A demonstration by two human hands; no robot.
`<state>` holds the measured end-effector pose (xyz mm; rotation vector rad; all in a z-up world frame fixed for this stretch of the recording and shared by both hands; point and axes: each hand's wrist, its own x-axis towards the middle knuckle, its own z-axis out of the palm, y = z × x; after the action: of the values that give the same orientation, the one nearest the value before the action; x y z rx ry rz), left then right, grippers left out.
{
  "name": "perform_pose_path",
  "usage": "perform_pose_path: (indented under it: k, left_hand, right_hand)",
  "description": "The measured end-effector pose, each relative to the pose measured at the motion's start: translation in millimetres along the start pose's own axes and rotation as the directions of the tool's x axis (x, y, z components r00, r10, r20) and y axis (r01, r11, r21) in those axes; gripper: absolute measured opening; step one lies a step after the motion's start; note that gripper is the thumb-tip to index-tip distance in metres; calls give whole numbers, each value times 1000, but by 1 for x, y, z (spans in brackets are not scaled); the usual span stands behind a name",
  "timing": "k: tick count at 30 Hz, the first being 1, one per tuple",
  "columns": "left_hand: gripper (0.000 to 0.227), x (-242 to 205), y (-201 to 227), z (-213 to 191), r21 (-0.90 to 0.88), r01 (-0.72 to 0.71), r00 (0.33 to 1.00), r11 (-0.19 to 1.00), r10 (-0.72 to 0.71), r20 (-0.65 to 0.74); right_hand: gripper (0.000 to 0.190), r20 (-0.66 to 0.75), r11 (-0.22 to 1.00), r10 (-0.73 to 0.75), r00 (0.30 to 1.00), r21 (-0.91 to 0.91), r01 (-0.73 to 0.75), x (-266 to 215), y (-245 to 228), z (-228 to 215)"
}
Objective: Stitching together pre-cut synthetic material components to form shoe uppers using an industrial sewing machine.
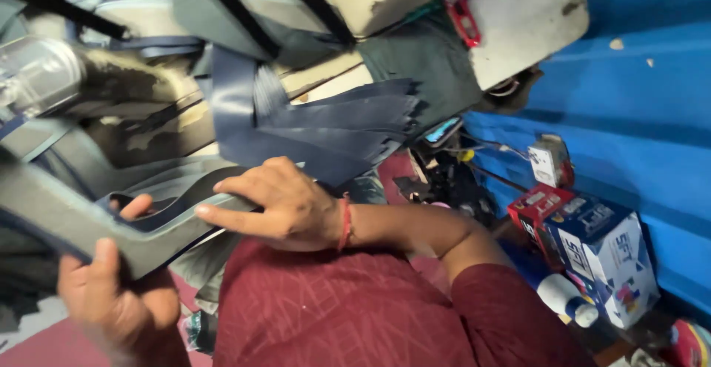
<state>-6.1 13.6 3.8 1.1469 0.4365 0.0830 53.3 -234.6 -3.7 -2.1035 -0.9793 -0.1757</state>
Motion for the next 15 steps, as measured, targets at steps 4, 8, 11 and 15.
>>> perform_pose_path:
  k: [4, 8, 11, 15]
  left_hand:
    - [44, -2, 19, -15, 30, 41, 999, 999, -40, -25]
    - [41, -1, 42, -25, -186, 112, 994, 976, -106, 39]
    - [36, 4, 44, -36, -238, 140, 988, 961, -120, 94]
    - [30, 7, 41, -52, -291, 134, 982, 947, -87, 169]
  right_hand:
    - [42, 27, 994, -101, 995, 48, 99, 20, -17, 15]
    - [48, 32, 994, -53, 998, 98, 50, 38, -37, 39]
    - [51, 34, 999, -29, 999, -13, 30, 45, -54, 44]
    - [53, 27, 992, 6, 1000, -126, -3, 52, -68, 54]
